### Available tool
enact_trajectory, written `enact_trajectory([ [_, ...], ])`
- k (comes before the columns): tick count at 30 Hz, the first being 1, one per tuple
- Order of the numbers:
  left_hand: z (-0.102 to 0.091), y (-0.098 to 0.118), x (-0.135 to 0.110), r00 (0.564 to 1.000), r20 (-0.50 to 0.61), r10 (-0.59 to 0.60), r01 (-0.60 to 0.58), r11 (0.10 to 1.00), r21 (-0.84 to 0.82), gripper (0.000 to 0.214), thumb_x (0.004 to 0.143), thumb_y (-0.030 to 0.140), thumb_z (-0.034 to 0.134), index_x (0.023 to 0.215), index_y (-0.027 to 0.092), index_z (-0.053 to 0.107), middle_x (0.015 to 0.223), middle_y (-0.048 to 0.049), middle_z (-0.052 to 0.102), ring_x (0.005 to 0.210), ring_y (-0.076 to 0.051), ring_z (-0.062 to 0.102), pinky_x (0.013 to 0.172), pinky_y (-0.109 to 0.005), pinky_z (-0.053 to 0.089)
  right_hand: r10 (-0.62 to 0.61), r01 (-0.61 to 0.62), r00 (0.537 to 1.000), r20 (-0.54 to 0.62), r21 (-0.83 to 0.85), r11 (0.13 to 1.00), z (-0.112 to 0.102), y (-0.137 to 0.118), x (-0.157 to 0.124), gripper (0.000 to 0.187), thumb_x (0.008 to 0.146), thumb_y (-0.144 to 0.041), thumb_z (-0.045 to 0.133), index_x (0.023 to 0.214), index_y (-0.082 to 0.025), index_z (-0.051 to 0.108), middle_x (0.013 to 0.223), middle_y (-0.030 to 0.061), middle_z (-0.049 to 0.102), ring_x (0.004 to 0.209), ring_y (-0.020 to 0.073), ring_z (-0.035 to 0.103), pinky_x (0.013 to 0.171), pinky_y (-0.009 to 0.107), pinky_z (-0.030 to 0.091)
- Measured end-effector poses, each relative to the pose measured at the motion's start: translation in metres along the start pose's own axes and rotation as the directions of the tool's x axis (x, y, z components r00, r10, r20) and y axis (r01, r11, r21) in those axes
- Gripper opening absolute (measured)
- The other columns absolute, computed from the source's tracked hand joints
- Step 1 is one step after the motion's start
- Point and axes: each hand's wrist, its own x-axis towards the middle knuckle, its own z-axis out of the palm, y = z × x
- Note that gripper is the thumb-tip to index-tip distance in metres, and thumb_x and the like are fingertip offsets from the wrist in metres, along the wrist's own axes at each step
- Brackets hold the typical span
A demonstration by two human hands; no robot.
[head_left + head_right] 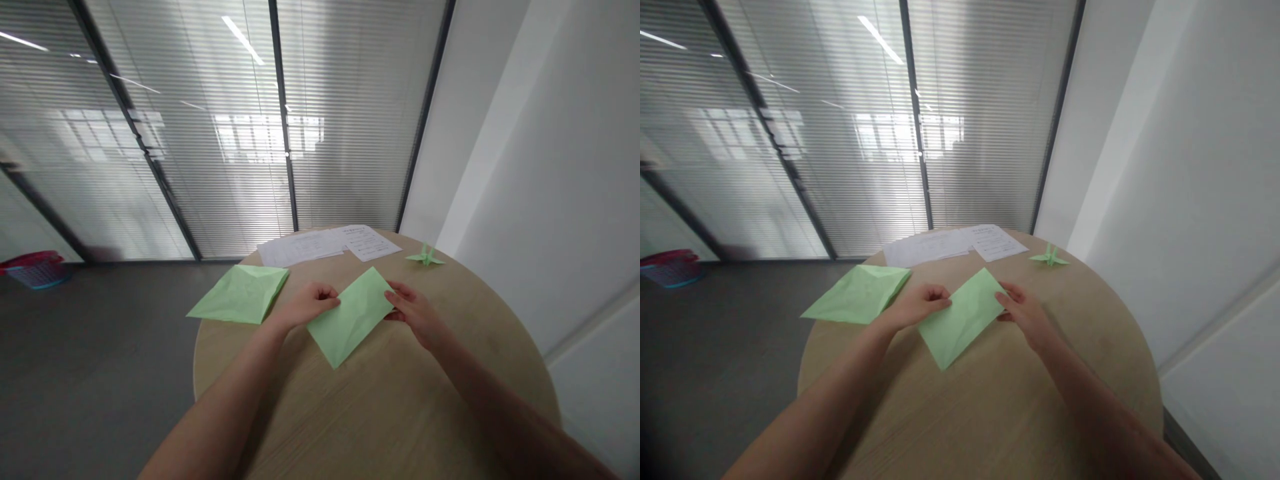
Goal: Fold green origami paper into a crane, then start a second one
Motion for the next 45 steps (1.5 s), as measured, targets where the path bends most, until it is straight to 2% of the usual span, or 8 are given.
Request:
enact_trajectory([
  [10,0.001,-0.001,0.001,0.997,0.068,-0.048,0.049,0.999,-0.009,0.031,0.079,0.044,0.058,0.073,0.016,0.070,0.064,-0.0015,0.059,0.055,-0.013,0.047,0.050,-0.025,0.031,-0.099,0.170,0.977,0.188,-0.409,0.896,-0.001,0.005,-0.002,0.031,0.079,-0.034,0.067,0.105,-0.019,0.067,0.078,0.0030,0.069,0.052,0.0132,0.055,0.038,0.022,0.039],
  [13,0.001,-0.003,0.001,0.998,0.048,-0.043,0.043,0.999,-0.002,0.033,0.079,0.045,0.058,0.073,0.015,0.071,0.063,-0.0015,0.059,0.054,-0.013,0.046,0.050,-0.025,0.030,-0.208,0.304,0.948,0.241,-0.493,0.815,-0.003,0.004,-0.005,0.025,0.082,-0.028,0.063,0.103,-0.021,0.073,0.085,0.0049,0.071,0.063,0.0165,0.062,0.050,0.025,0.047],
  [17,0.000,-0.005,0.002,0.995,0.069,-0.068,0.069,0.998,-0.013,0.035,0.082,0.046,0.056,0.075,0.015,0.069,0.062,-0.0007,0.057,0.053,-0.012,0.045,0.049,-0.025,0.030,-0.412,0.589,0.801,0.435,-0.449,0.672,-0.005,0.000,-0.010,0.043,0.075,-0.006,0.053,0.104,-0.027,0.076,0.112,0.0062,0.069,0.104,0.0230,0.064,0.087,0.036,0.052],
  [20,0.000,-0.006,0.003,0.991,0.095,-0.090,0.095,0.994,-0.055,0.034,0.082,0.046,0.057,0.079,0.014,0.069,0.066,-0.0009,0.059,0.055,-0.012,0.046,0.050,-0.024,0.032,-0.443,0.687,0.716,0.540,-0.430,0.586,-0.005,-0.001,-0.014,0.057,0.073,0.001,0.048,0.112,-0.030,0.074,0.121,0.0061,0.065,0.110,0.0216,0.062,0.095,0.039,0.049],
  [24,0.001,-0.007,0.002,0.987,0.113,-0.118,0.134,0.980,-0.145,0.033,0.082,0.046,0.060,0.083,0.014,0.069,0.069,-0.0012,0.060,0.057,-0.012,0.049,0.053,-0.024,0.035,-0.420,0.722,0.679,0.602,-0.446,0.529,-0.005,-0.001,-0.016,0.065,0.072,0.005,0.044,0.118,-0.033,0.071,0.129,0.0049,0.062,0.117,0.0210,0.060,0.102,0.041,0.046],
  [33,0.001,-0.001,-0.002,0.971,0.203,-0.130,0.169,0.967,-0.190,0.040,0.081,0.053,0.061,0.077,0.014,0.067,0.063,-0.0004,0.058,0.051,-0.010,0.045,0.049,-0.024,0.033,-0.369,0.725,0.674,0.640,-0.477,0.497,-0.003,-0.005,-0.017,0.063,0.073,0.006,0.044,0.117,-0.031,0.071,0.130,0.0062,0.061,0.116,0.0213,0.061,0.103,0.044,0.046],
  [39,-0.001,0.001,-0.001,0.983,0.160,-0.093,0.103,0.993,-0.059,0.037,0.082,0.049,0.059,0.076,0.014,0.068,0.062,0.0002,0.055,0.050,-0.010,0.042,0.047,-0.024,0.030,-0.127,0.636,0.669,0.732,-0.476,0.607,-0.012,-0.014,-0.021,0.059,0.076,-0.003,0.054,0.129,-0.029,0.062,0.149,0.0072,0.045,0.136,0.0261,0.044,0.112,0.050,0.035],
  [45,0.005,0.004,-0.001,0.979,0.189,-0.076,0.074,0.997,0.015,0.038,0.083,0.048,0.056,0.067,0.014,0.064,0.057,0.0009,0.050,0.049,-0.010,0.040,0.047,-0.024,0.027,0.031,0.245,0.861,0.507,-0.469,0.848,0.002,-0.003,-0.019,0.037,0.091,-0.038,0.058,0.124,-0.020,0.056,0.117,0.0112,0.067,0.102,0.0226,0.066,0.086,0.038,0.054],
])
